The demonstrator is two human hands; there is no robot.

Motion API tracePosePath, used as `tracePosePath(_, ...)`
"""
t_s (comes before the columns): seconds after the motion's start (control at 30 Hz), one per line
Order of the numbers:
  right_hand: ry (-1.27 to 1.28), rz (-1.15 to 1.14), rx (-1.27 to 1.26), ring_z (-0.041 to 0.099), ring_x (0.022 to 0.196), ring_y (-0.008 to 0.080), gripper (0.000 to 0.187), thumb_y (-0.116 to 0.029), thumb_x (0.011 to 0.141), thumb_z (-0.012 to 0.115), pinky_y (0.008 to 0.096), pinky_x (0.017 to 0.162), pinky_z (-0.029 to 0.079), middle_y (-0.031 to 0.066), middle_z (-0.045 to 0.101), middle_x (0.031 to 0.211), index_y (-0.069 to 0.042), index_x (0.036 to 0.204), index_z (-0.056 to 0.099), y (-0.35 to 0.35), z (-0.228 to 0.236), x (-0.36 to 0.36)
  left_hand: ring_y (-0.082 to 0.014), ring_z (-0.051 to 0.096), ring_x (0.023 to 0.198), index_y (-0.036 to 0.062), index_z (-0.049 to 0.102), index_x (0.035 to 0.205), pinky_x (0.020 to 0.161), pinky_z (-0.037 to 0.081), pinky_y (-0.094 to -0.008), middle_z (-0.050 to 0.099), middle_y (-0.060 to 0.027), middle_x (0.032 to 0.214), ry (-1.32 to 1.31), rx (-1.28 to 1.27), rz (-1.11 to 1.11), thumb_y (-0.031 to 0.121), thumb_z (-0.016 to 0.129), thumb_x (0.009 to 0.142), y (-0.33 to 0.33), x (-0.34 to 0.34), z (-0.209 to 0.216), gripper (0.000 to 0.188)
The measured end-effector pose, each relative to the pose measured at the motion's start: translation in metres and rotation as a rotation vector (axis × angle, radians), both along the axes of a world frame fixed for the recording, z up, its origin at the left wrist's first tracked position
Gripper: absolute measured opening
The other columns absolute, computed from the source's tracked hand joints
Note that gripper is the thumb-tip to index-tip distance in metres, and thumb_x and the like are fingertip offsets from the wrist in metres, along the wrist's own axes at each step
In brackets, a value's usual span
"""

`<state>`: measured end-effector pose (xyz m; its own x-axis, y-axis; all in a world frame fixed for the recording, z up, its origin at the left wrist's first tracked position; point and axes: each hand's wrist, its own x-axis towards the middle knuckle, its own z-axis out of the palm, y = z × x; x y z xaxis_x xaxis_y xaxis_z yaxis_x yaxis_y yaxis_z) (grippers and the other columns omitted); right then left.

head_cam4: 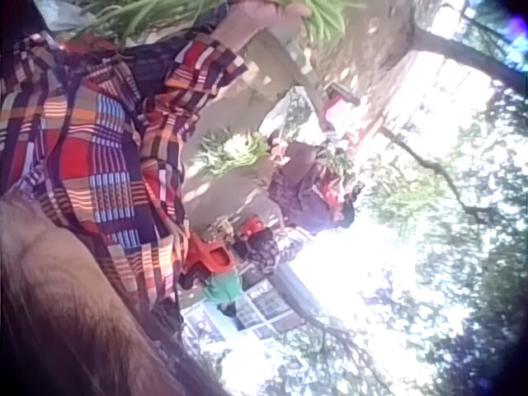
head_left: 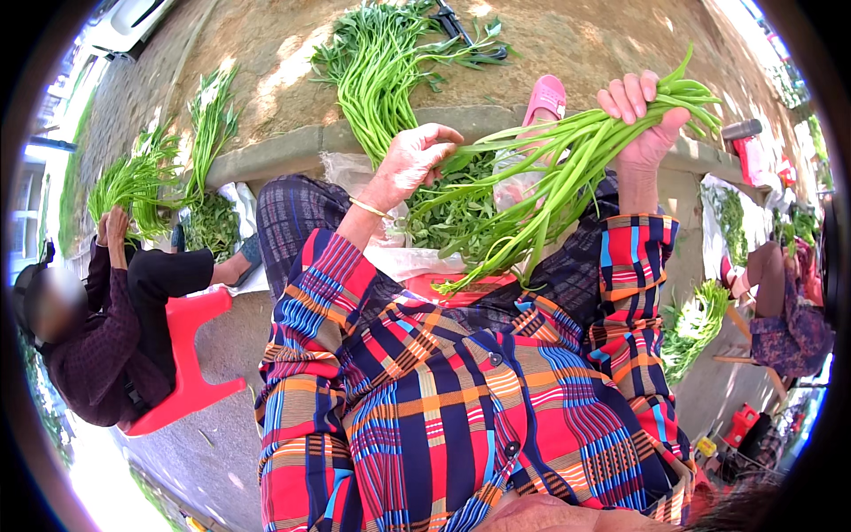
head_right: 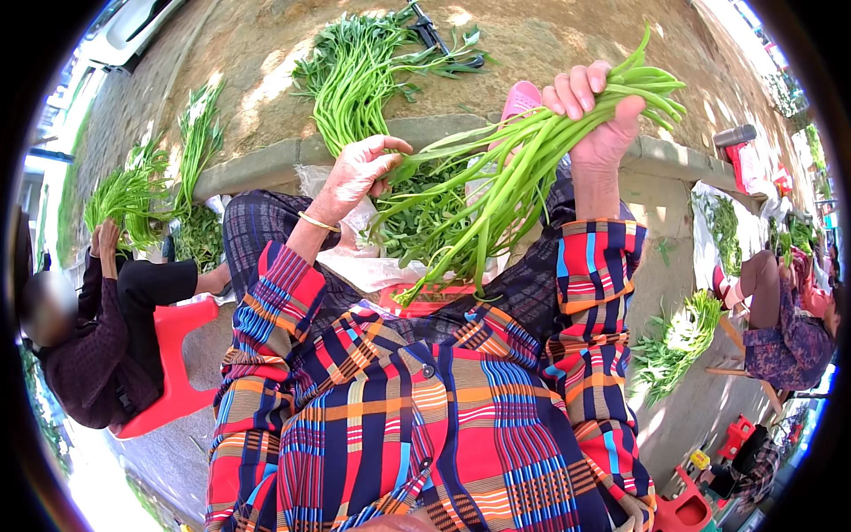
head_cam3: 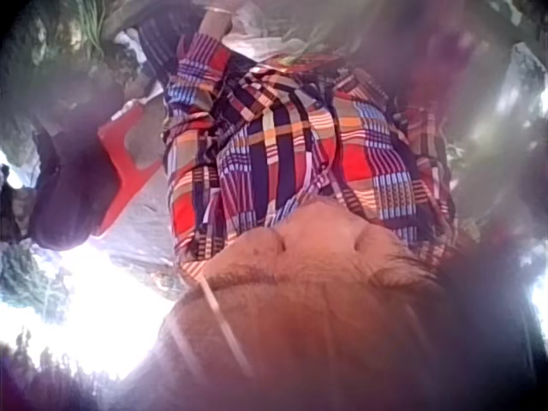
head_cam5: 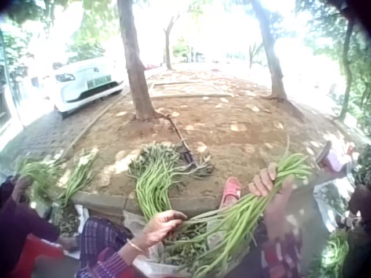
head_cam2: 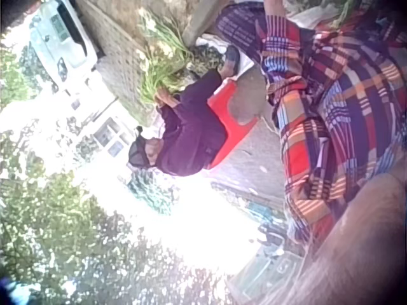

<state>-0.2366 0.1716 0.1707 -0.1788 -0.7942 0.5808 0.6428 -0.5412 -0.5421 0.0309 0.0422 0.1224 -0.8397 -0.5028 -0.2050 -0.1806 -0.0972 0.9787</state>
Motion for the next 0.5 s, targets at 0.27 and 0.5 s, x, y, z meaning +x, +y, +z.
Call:
tracePosePath(0.27,-0.010,-0.028,0.019,0.039,0.060,0.0091,0.046,-0.049,0.067,0.068,0.0257,0.061,0.034,-0.0032,0.042,0.065,-0.010,0.079,0.048,0.005,-0.002,-0.003,-0.0027,0.044,0.051,0.0060,0.055,0.103,0.047,0.036,-0.0151,0.051,0.0024,0.065,0.053,-0.130,-0.034,0.003,0.044,0.085,-0.005,0.011,0.000,0.021)
tracePosePath(0.5,-0.015,-0.021,0.012,0.039,0.061,0.0093,0.046,-0.048,0.067,0.068,0.0258,0.061,0.033,-0.0029,0.042,0.066,-0.009,0.081,0.048,0.004,-0.002,-0.003,-0.0060,0.047,0.055,0.0033,0.056,0.098,0.050,0.040,-0.0190,0.051,0.0003,0.068,0.070,-0.421,-0.022,-0.006,0.040,0.081,-0.011,0.021,-0.008,0.025)
